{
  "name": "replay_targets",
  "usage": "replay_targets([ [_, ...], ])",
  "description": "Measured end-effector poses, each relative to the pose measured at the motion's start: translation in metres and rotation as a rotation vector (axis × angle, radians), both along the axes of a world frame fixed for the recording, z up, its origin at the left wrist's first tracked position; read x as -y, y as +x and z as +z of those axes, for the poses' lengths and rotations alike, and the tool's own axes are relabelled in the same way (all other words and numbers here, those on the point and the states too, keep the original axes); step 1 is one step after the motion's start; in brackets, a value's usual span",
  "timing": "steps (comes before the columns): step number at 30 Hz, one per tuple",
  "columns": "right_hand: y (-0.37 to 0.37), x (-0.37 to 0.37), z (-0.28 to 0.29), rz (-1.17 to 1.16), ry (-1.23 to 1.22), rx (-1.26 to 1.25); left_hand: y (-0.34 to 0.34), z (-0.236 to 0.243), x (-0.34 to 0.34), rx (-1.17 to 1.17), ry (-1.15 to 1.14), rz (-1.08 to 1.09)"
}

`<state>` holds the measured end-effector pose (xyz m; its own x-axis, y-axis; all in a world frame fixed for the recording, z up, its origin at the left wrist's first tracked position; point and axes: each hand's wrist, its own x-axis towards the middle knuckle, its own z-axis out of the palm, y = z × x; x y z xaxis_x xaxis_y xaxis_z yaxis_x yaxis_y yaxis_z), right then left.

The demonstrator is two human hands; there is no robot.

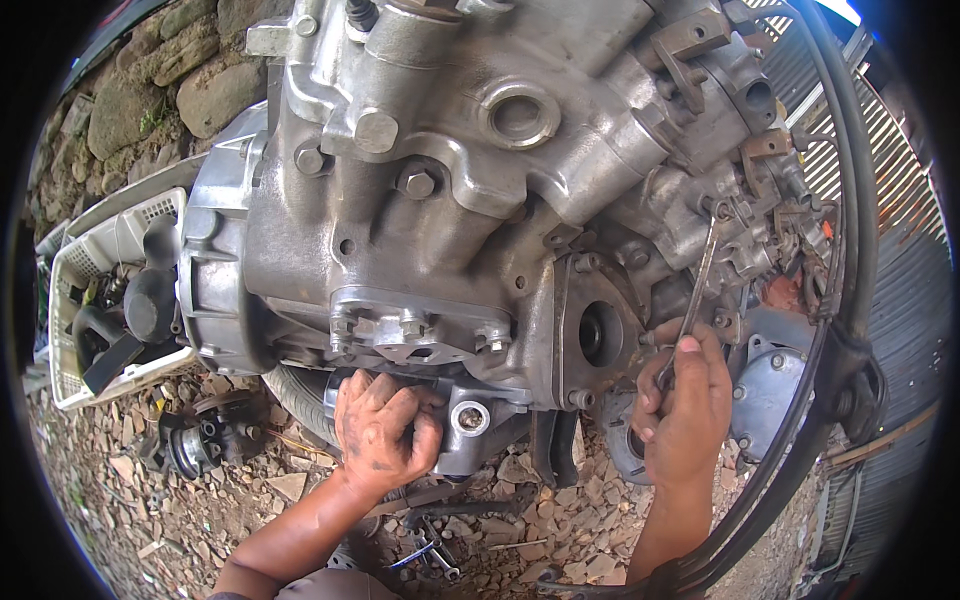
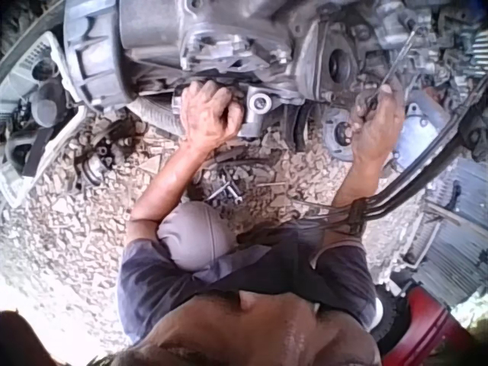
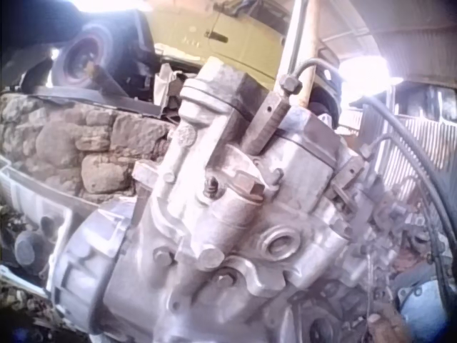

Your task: The person uses a wrench to tighten bolts on a disassembled engine block resting on a tire. The person systematically works on the cylinder head area, adjusting the tool and hand positions to reach different fasteners.

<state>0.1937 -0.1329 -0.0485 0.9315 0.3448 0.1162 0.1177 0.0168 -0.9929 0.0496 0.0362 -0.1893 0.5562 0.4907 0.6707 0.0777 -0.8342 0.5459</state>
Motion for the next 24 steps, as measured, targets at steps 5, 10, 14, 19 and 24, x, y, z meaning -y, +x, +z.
replay_targets([
  [5, -0.004, -0.007, 0.007, -0.112, -0.139, 0.317, -0.001, -0.001, -0.001, 0.012, 0.0, -0.004],
  [10, -0.009, -0.016, 0.004, -0.047, -0.069, 0.297, -0.002, 0.002, 0.001, -0.032, -0.024, -0.022],
  [14, -0.015, -0.02, 0.004, -0.073, -0.029, 0.152, -0.002, 0.003, 0.001, -0.033, -0.031, -0.009],
  [19, -0.008, -0.007, 0.011, 0.001, -0.075, -0.044, -0.001, 0.003, 0.002, -0.029, -0.03, -0.003],
  [24, -0.024, -0.032, 0.03, 0.153, 0.088, -0.24, 0.002, -0.002, 0.003, -0.005, 0.003, 0.015],
])
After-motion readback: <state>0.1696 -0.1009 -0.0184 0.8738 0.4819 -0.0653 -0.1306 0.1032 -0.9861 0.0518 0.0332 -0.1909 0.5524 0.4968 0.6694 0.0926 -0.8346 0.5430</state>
